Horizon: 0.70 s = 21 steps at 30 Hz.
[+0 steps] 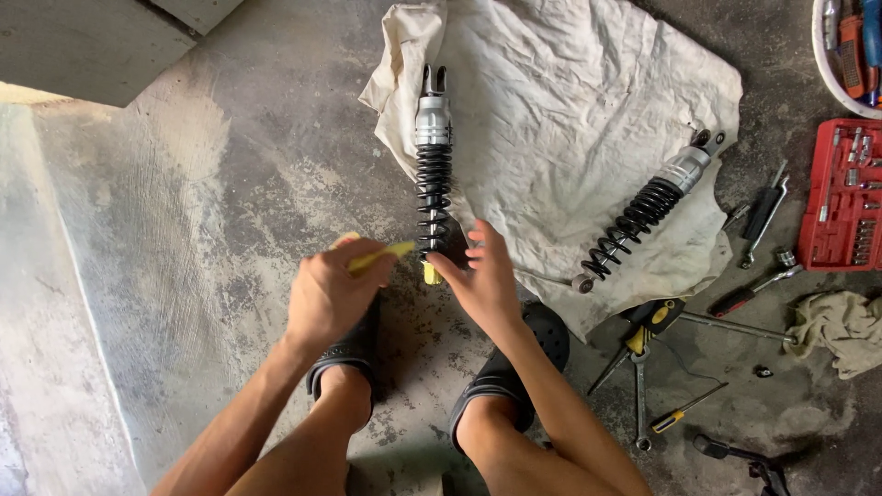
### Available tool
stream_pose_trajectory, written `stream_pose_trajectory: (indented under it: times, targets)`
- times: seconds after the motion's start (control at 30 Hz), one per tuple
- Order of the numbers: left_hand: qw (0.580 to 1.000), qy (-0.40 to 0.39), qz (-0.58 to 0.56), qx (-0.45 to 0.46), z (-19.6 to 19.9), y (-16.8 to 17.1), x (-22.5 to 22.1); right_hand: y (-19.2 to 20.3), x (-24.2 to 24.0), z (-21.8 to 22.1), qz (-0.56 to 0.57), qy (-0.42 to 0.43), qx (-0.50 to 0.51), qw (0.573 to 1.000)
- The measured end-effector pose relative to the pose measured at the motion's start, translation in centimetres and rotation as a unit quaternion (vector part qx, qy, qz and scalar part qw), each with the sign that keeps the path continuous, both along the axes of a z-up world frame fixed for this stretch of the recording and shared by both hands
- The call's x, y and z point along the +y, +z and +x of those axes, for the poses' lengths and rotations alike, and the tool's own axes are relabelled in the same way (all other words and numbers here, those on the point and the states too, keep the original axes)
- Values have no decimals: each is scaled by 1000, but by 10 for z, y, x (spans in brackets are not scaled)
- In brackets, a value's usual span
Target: Applying yellow masking tape to the springs of motorcycle shock absorbers.
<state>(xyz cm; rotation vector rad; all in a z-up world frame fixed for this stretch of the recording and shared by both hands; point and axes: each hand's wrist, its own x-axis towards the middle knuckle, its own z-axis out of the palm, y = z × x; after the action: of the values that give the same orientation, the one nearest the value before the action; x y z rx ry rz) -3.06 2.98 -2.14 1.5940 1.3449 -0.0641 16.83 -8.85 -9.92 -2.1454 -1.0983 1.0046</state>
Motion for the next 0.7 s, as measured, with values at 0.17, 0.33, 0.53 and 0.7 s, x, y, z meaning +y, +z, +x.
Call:
stream_pose_trajectory:
  times: [0.17,0.33,0.53,0.7]
  targets:
    - [998,35,47,-4,8,-3,17,-18,52,-17,-90,25,-62,994]
    - [998,30,-50,19,25,-17,30,-42,35,-2,-99,-17,63,993]
    - [988,-1,-152,-32,50,-55,43,-45,11,34,-72,-82,274,955]
    - [950,0,-313,-11,70,-59,45,-52,-7,40,-37,-145,454,878]
